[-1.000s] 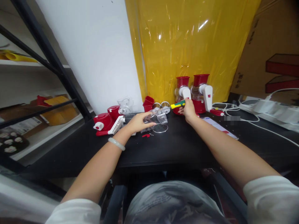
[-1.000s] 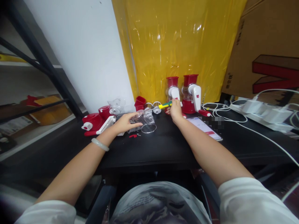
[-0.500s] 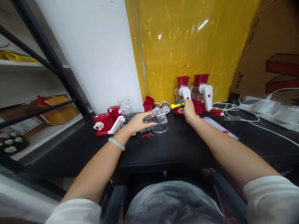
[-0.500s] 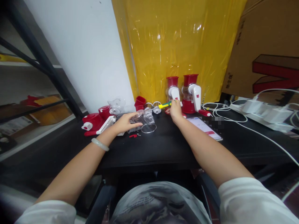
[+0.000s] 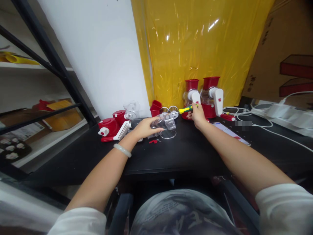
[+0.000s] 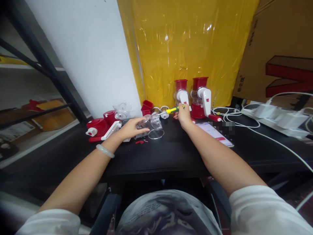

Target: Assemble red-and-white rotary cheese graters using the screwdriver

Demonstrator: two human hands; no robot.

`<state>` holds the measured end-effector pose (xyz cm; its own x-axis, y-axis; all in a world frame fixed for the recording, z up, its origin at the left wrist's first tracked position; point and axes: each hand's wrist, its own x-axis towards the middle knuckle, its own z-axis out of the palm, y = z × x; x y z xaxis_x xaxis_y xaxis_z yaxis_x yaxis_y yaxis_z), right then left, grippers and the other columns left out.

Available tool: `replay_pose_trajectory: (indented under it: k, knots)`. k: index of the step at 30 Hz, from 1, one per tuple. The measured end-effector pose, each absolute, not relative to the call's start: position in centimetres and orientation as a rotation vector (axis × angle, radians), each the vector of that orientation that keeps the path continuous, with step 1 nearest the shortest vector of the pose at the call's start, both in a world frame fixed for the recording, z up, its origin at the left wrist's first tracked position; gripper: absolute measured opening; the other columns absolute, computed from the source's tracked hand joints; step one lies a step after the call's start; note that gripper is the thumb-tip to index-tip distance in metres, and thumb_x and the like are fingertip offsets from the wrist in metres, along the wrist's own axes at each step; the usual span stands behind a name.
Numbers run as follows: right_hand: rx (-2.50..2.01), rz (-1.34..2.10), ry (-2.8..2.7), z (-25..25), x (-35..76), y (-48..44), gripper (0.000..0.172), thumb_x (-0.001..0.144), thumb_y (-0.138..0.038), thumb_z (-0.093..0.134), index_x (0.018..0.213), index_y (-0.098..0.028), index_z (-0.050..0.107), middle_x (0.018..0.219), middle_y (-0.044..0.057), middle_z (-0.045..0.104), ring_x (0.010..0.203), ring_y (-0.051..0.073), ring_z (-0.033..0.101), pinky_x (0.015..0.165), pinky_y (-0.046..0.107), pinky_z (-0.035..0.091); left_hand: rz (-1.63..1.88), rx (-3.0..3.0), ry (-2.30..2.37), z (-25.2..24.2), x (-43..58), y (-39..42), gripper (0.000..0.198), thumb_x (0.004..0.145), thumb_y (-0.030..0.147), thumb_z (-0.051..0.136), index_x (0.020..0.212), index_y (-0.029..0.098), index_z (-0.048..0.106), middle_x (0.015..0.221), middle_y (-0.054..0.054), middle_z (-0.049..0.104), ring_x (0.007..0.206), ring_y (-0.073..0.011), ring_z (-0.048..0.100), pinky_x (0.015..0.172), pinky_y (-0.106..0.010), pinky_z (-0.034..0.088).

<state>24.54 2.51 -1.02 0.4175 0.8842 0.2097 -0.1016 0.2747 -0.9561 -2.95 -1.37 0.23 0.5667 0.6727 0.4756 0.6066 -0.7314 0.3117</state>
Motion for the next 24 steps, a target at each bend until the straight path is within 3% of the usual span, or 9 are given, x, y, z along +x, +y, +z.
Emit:
replay_pose_trajectory:
  k: [24]
  knots:
    - [-1.053, 0.803, -0.881, -1.04, 24.48, 2.47, 0.007, 0.089, -0.025, 0.037, 0.093, -0.023, 0.042, 0.058, -0.008, 0.05, 0.037, 0.009, 0.053, 0.034, 0.018, 0.04, 0.888, 2.67, 1.089, 0.29, -2.87, -1.42, 0.056, 0.079, 0.054, 0.07, 0.126, 0.024, 0.062, 0.12, -0.008, 0.069, 0.107, -0.0259, 0.065, 0.096, -0.04, 0.048]
